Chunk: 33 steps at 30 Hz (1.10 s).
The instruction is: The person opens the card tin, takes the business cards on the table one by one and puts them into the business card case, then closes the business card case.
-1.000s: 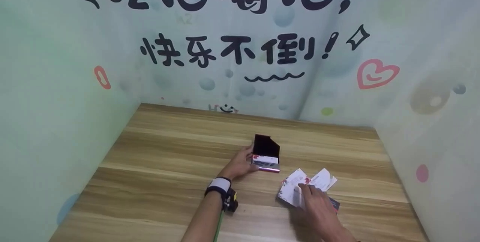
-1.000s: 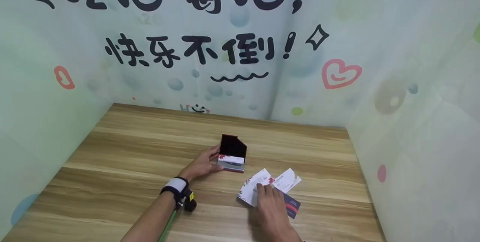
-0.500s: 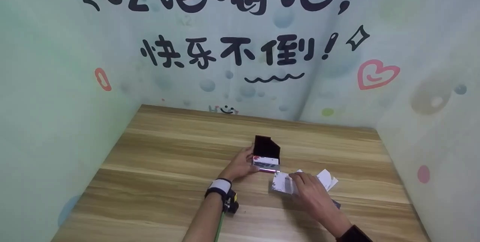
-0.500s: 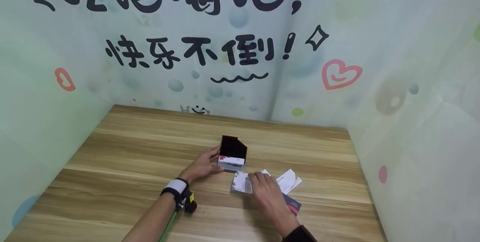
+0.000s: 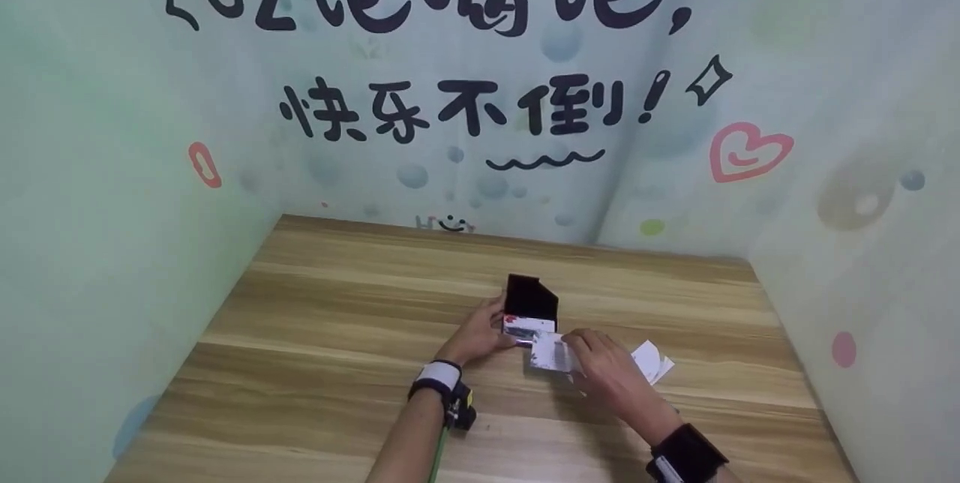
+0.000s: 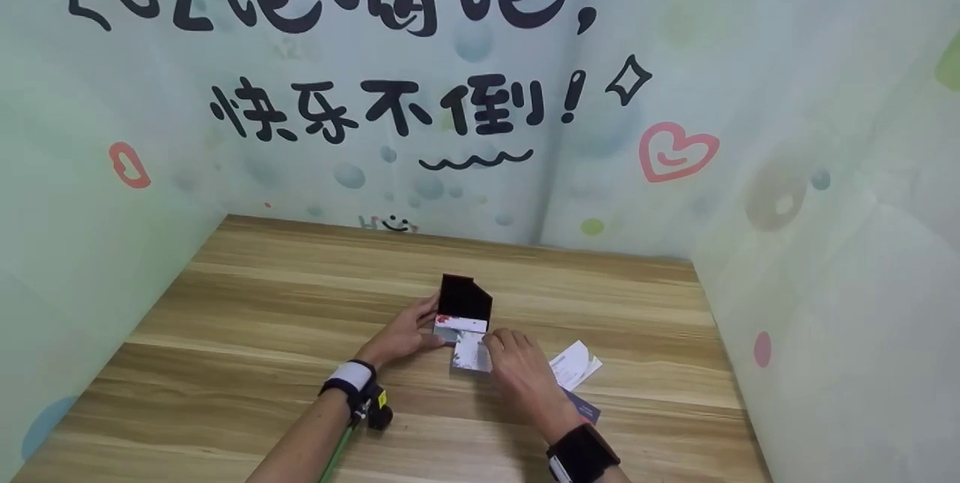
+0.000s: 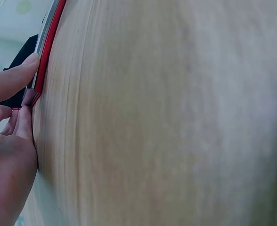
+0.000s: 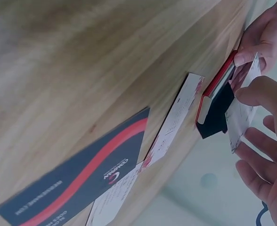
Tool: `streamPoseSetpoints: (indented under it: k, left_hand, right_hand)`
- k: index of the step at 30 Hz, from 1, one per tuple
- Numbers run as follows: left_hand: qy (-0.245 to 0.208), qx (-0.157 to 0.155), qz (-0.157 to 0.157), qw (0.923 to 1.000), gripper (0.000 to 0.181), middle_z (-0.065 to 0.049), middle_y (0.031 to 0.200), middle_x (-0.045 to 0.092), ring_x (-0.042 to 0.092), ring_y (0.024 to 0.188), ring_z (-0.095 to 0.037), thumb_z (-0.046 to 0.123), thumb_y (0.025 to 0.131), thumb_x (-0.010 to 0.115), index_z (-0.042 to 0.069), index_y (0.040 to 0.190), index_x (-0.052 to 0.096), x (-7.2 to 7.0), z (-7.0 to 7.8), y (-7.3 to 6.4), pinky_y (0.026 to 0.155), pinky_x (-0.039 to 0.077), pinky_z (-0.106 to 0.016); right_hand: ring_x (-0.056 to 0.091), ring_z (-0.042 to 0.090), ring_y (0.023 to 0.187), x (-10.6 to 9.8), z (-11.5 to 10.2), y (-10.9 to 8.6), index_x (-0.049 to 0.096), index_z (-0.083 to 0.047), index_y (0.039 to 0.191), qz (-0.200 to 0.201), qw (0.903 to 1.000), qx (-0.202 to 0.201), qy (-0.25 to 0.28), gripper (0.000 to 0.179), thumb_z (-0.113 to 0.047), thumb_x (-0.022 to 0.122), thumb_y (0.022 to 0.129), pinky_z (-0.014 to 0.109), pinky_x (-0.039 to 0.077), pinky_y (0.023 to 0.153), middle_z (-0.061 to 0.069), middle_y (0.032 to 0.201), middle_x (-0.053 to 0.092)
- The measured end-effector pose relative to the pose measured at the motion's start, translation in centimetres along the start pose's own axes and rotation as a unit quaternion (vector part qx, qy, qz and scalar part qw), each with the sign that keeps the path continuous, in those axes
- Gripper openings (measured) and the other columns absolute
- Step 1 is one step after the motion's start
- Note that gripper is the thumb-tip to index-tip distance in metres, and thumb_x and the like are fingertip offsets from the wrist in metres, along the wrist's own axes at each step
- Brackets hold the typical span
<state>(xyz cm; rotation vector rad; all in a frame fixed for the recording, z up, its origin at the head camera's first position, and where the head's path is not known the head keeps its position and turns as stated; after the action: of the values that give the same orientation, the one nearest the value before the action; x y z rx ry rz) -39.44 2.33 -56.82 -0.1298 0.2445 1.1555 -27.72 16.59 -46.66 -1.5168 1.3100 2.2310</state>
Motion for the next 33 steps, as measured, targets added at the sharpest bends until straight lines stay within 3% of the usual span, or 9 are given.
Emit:
streamPoseSetpoints:
  k: [7, 15, 26, 33]
  left_hand:
    - [-0.003, -0.017, -0.003, 0.9998, 0.089, -0.026, 0.164, 0.02, 0.036, 0.148, -0.036, -0.008, 0.083, 0.071, 0.0, 0.157, 0.022, 0.0, -0.3, -0.1, 0.12, 0.037, -0.04]
    - [-0.013, -0.023, -0.002, 0.9997, 0.091, -0.027, 0.164, 0.018, 0.036, 0.147, -0.037, -0.008, 0.082, 0.071, 0.0, 0.157, 0.02, 0.0, -0.4, -0.2, 0.12, 0.038, -0.04]
    - [-0.009, -0.031, 0.003, 0.9995, 0.091, -0.026, 0.162, 0.023, 0.04, 0.145, -0.037, -0.007, 0.082, 0.071, 0.005, 0.158, 0.022, -0.3, -0.5, -0.1, 0.117, 0.042, -0.039]
    - [-0.008, -0.031, 0.007, 0.9994, 0.09, -0.025, 0.159, 0.028, 0.043, 0.143, -0.036, -0.005, 0.082, 0.073, 0.006, 0.157, 0.025, -0.3, -0.6, -0.1, 0.119, 0.04, -0.039]
  right_hand:
    - [0.067, 0.028, 0.097, 1.1, 0.1, 0.9, 0.064, -0.001, 0.11, -0.027, 0.9992, 0.01, 0.028, 0.055, -0.005, 0.088, 0.062, 0.041, 0.06, 0.082, 0.012, 0.106, 0.068]
    - [0.067, 0.028, 0.101, 2.0, 0.9, 2.1, 0.063, -0.002, 0.113, -0.039, 0.9985, 0.025, 0.03, 0.063, -0.006, 0.093, 0.057, 0.043, 0.059, 0.084, 0.012, 0.109, 0.068]
    - [0.065, 0.027, 0.082, 3.0, 1.3, 4.8, 0.064, -0.003, 0.098, -0.001, 0.9996, -0.023, -0.017, 0.039, -0.002, 0.08, 0.063, 0.036, 0.052, 0.063, 0.01, 0.094, 0.066]
    - [0.065, 0.03, 0.086, 4.0, 2.1, 6.1, 0.064, -0.001, 0.1, -0.049, 0.9988, -0.004, -0.008, 0.039, -0.003, 0.08, 0.065, 0.04, 0.054, 0.067, 0.013, 0.099, 0.066]
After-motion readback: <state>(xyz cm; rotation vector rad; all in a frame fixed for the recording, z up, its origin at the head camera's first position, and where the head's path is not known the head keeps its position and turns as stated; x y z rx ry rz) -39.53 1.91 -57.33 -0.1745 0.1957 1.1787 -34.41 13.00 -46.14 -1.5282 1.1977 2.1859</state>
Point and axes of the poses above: each hand's wrist, its own y-axis towards the middle knuckle, its own x-axis out of the palm, z = x × y, the point moved 10 cm from there along y, towards the middle knuckle
